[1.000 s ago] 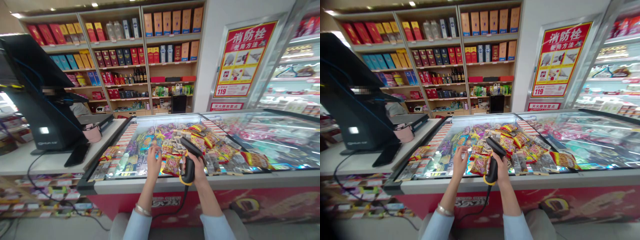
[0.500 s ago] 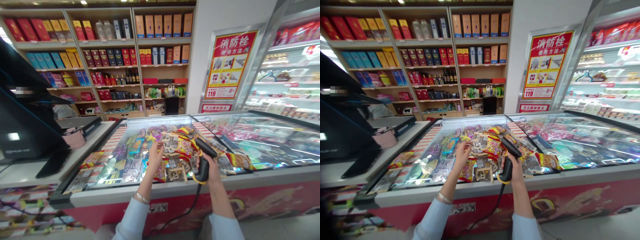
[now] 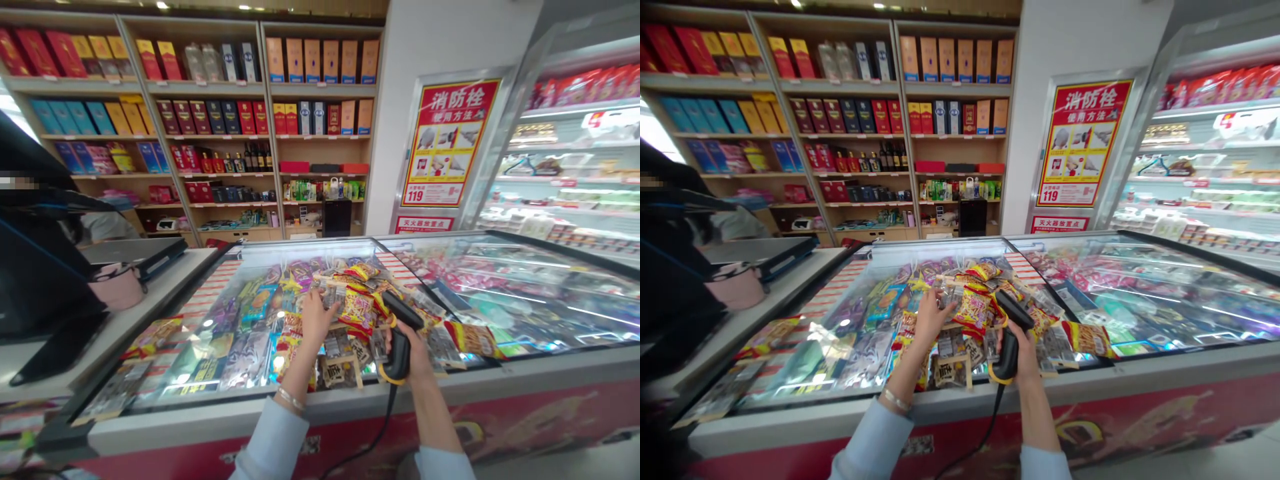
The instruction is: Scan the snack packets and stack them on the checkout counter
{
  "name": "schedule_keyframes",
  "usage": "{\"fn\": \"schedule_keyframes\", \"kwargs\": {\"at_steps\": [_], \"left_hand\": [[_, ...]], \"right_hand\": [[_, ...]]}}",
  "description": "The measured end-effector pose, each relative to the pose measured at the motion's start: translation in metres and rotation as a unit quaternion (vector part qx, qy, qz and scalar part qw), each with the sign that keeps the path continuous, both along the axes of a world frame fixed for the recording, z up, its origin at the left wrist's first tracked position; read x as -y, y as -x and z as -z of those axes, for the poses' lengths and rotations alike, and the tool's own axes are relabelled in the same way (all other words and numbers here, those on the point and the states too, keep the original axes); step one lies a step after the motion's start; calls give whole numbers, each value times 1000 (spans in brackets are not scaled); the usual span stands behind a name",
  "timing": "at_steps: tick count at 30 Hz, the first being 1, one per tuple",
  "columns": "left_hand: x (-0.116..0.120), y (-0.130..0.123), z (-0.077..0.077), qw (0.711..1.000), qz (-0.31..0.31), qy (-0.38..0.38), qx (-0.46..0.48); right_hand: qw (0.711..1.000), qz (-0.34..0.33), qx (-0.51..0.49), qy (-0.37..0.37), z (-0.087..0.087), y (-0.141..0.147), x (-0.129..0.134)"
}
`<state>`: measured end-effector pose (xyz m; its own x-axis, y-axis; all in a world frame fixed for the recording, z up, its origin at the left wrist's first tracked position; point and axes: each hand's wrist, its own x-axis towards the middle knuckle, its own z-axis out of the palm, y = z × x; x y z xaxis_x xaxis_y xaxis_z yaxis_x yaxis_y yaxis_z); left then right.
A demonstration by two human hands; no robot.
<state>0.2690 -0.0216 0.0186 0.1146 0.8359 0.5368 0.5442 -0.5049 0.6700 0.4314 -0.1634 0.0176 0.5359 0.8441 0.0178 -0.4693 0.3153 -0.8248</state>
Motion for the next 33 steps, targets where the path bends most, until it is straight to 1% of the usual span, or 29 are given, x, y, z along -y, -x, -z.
{"fn": "schedule_keyframes", "kwargs": {"at_steps": [2, 5, 10, 12, 14, 17, 20, 22, 24, 26, 28, 30, 33], "left_hand": [[-2, -1, 2, 1000, -1, -8, -11], [-3, -1, 1, 1000, 9, -1, -18], [-2, 0, -4, 997, 50, 63, 6], [-1, 0, -5, 997, 45, 62, 11], [-1, 1, -9, 997, 33, 54, 38], [-3, 3, -20, 992, 36, 55, 109], [-9, 3, -38, 986, 41, 67, 149], [-14, 1, -48, 981, 60, 81, 167], [-19, -3, -52, 973, 93, 96, 189], [-24, -6, -50, 961, 131, 108, 217], [-27, -8, -45, 951, 154, 112, 245], [-28, -8, -41, 945, 162, 104, 263], [-28, -6, -39, 943, 169, 89, 273]], "right_hand": [[1000, 4, 3, 0, 2, 0, 0], [1000, 5, 7, 1, 2, 1, -1], [1000, 7, 10, -2, 1, 4, 1], [1000, 8, 11, -3, -1, 4, 2], [1000, 5, 14, -5, -3, 5, 3], [1000, 3, 19, -8, -8, 6, 4], [999, 8, 29, -16, -12, 7, 4], [999, 15, 32, -20, -14, 7, 4], [999, 21, 31, -20, -15, 8, 4], [999, 25, 29, -16, -16, 9, 4], [999, 26, 32, -11, -16, 9, 4], [999, 26, 35, -10, -16, 9, 3], [999, 20, 44, -15, -17, 9, 3]]}}
